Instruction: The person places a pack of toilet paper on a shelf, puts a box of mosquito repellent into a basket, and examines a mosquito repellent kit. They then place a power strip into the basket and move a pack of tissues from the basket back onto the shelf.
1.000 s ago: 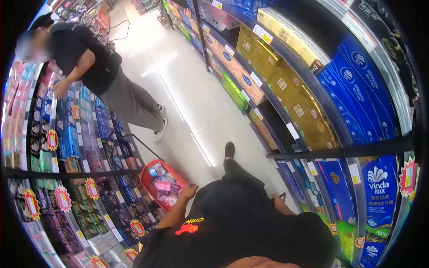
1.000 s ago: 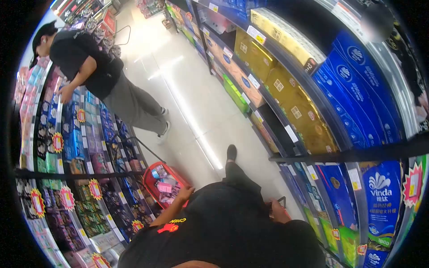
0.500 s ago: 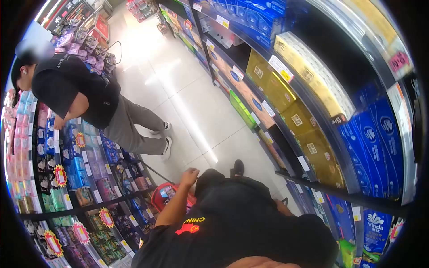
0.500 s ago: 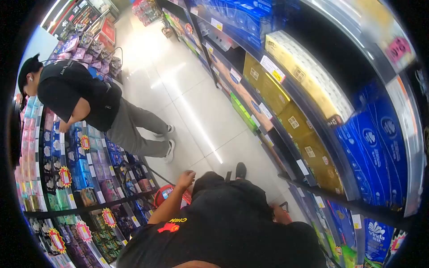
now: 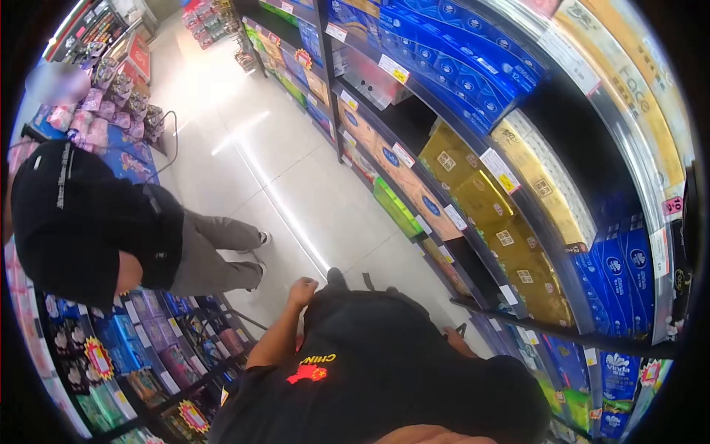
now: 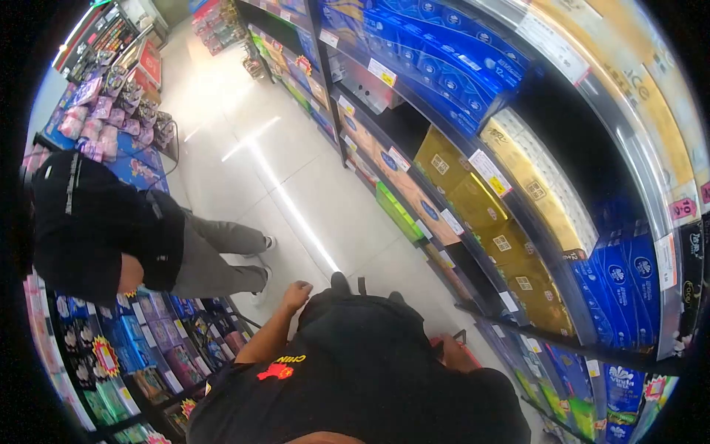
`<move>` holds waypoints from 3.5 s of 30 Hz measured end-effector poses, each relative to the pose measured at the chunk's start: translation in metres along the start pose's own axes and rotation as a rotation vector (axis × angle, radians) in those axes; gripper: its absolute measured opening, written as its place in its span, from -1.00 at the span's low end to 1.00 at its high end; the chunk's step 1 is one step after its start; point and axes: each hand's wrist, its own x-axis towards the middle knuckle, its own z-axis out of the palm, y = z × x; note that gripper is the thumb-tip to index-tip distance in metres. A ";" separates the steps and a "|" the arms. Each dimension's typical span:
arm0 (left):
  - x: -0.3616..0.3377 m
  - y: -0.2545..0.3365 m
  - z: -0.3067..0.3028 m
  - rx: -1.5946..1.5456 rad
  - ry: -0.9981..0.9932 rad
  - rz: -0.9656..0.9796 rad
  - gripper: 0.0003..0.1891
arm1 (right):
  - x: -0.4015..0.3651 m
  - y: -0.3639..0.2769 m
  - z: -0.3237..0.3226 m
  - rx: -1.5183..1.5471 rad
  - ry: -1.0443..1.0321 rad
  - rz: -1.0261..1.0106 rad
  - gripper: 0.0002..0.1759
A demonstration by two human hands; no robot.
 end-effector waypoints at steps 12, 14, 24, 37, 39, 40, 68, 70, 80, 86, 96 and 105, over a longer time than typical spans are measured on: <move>0.051 -0.049 -0.084 -0.095 -0.078 -0.196 -0.53 | 0.033 -0.025 0.122 0.318 0.019 -0.131 -0.56; 0.073 -0.067 -0.076 -0.063 -0.153 -0.122 -0.53 | 0.036 -0.033 0.128 0.256 0.010 -0.123 -0.56; 0.146 -0.006 -0.126 0.005 -0.162 -0.085 -0.47 | 0.085 -0.111 0.140 0.001 -0.092 -0.083 -0.52; 0.295 0.119 -0.188 0.057 -0.122 0.007 -0.49 | 0.128 -0.223 0.159 0.069 -0.053 -0.014 -0.53; 0.308 0.141 -0.181 0.143 -0.202 0.123 -0.52 | 0.128 -0.239 0.165 0.093 -0.044 -0.027 -0.55; 0.315 0.148 -0.177 0.229 -0.229 0.203 -0.54 | 0.129 -0.245 0.170 0.111 -0.037 -0.031 -0.57; 0.571 0.256 -0.298 0.433 -0.953 0.903 -0.61 | 0.117 -0.506 0.427 0.589 0.579 -0.029 -0.42; 0.564 0.275 -0.282 0.485 -1.108 0.968 -0.59 | 0.130 -0.513 0.435 0.675 0.536 -0.030 -0.21; 0.450 0.345 -0.262 0.304 -1.326 0.322 -0.53 | 0.118 -0.584 0.462 0.557 0.524 -0.220 -0.27; 0.426 0.348 -0.261 0.319 -1.288 0.204 -0.45 | 0.120 -0.578 0.480 0.889 0.441 -0.385 -0.45; 0.394 0.339 -0.238 0.218 -1.360 0.078 -0.68 | 0.111 -0.557 0.496 0.967 0.464 -0.561 -0.52; 0.459 0.343 -0.260 0.241 -1.338 -0.086 -0.78 | 0.100 -0.516 0.562 0.882 0.671 -0.349 -0.29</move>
